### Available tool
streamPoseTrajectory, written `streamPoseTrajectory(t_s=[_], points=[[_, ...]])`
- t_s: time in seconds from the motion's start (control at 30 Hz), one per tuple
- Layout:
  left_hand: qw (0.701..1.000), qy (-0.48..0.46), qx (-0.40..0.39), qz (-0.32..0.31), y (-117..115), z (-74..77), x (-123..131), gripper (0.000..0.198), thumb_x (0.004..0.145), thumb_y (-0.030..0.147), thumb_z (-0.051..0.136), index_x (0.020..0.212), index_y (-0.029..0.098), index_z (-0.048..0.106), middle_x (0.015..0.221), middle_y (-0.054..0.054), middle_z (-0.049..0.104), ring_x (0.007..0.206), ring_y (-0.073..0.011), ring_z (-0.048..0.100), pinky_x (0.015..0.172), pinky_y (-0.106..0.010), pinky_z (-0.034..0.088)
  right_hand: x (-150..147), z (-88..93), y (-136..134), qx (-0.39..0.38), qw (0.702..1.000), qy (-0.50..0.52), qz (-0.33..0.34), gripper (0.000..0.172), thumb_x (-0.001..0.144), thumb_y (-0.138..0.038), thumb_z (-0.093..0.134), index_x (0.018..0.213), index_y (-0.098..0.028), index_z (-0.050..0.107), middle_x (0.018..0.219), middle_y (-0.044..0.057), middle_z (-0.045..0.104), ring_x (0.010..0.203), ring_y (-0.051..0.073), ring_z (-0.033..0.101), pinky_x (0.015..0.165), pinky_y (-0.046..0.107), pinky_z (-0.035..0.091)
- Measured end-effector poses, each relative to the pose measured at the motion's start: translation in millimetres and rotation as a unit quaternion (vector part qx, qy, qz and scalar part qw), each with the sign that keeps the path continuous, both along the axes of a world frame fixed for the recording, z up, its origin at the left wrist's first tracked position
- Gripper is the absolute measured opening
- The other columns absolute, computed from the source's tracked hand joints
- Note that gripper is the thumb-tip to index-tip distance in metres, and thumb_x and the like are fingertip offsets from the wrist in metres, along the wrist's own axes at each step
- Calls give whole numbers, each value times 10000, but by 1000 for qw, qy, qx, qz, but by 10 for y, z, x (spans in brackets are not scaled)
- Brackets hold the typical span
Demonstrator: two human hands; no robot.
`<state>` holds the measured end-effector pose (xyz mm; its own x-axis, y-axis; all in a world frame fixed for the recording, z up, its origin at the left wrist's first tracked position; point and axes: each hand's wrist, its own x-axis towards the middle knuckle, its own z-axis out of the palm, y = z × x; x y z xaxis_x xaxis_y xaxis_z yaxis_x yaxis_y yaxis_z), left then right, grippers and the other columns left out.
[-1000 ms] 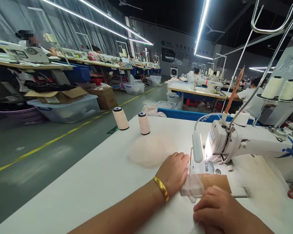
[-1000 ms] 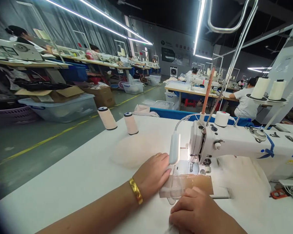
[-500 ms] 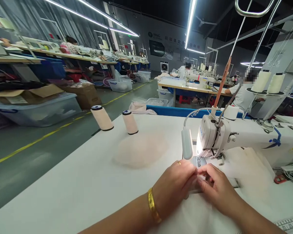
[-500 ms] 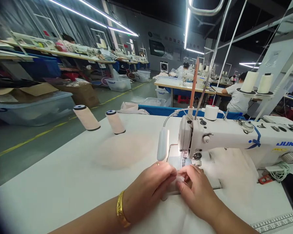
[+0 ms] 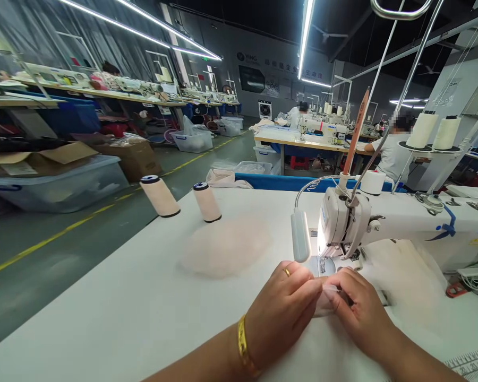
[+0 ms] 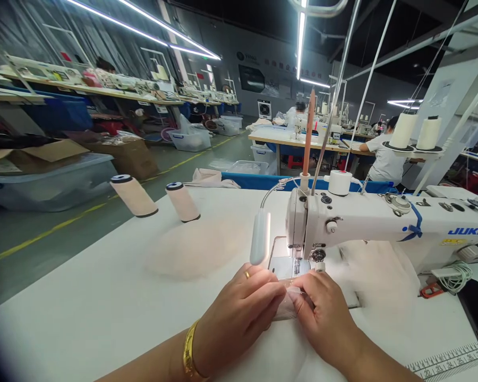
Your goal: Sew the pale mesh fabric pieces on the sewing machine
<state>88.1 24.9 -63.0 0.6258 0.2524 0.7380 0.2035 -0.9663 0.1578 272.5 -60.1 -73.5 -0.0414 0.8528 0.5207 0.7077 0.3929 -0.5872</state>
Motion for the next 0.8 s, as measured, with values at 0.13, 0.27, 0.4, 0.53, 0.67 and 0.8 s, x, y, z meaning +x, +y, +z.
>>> streamPoseTrajectory(t_s=[0.13,0.27,0.4,0.53,0.67,0.8], points=[[1000,-23,2,7,-4,7,8,239,981,83,463,1127,202,611,930,-30,655,799,-193,545,801,-332,409,14,-24,-1,16,1000,-15,-4,180,1082,-273,489,949,-249,609,809,-15,615,743,176,554,674,279,442],[1000,-22,-14,6,-18,4,5,271,975,82,475,1149,214,635,937,-29,645,807,-193,551,808,-329,408,19,-47,3,22,999,-23,-7,185,1079,-272,479,939,-246,597,793,-16,599,723,176,542,660,283,436],[999,-32,-23,3,-28,5,8,269,962,70,495,1119,219,654,931,-25,633,810,-190,539,808,-320,402,16,-50,4,21,1000,-18,0,176,1081,-263,475,977,-255,616,817,-14,616,740,180,554,676,291,438],[999,-49,-15,-1,-30,10,17,288,959,52,504,1123,223,666,919,-17,610,812,-183,527,819,-310,394,9,-44,2,22,1000,-13,5,168,1084,-262,478,1018,-268,633,835,-18,629,748,178,552,682,290,431],[998,-54,-4,5,-32,22,16,281,965,47,499,1092,216,684,928,-24,599,811,-179,517,814,-305,392,3,-41,6,21,1000,-20,5,187,1088,-274,476,975,-258,624,811,-22,620,733,172,542,666,283,420],[998,-65,5,6,-39,47,21,290,965,34,485,1072,212,688,915,-22,588,790,-174,494,798,-297,392,-2,-40,16,35,999,-31,-5,229,1092,-284,463,900,-243,582,770,-24,592,698,169,519,635,281,401]])
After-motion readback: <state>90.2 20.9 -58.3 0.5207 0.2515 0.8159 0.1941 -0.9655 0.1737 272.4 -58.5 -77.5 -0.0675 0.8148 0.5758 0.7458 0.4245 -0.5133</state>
